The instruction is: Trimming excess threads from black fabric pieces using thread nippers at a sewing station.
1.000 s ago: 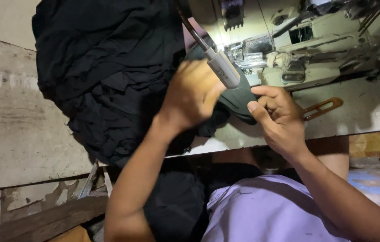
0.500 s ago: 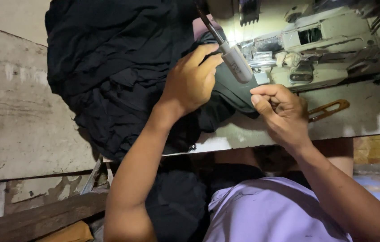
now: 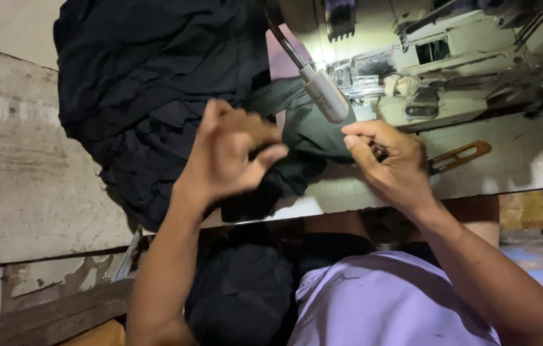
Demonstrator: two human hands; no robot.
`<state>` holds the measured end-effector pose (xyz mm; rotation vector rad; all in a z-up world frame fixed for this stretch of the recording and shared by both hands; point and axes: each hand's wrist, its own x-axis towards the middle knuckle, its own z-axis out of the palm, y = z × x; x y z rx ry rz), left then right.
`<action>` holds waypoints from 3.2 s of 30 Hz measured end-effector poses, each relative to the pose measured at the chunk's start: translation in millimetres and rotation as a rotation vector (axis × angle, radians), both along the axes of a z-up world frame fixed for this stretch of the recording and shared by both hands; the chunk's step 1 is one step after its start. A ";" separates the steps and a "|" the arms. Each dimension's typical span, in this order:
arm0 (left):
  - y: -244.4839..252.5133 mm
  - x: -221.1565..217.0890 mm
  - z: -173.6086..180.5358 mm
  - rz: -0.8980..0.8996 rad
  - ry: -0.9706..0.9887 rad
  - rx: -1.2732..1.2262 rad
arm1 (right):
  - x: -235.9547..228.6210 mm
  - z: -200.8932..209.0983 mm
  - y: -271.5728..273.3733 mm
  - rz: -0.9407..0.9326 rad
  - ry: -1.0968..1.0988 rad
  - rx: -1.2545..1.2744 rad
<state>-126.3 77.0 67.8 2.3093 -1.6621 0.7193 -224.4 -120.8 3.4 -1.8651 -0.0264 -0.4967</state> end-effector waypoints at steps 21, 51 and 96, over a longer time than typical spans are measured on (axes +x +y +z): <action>-26.5 -57.5 -35.8 -0.215 0.397 -0.231 | -32.5 20.1 -3.9 0.421 -0.465 -0.312; -26.1 23.4 -8.2 0.046 0.009 -0.011 | 25.6 -4.5 -10.1 0.164 -0.451 -0.112; -40.8 -12.2 -46.4 0.116 0.173 -0.157 | -28.0 4.8 -5.3 0.241 -0.324 -0.084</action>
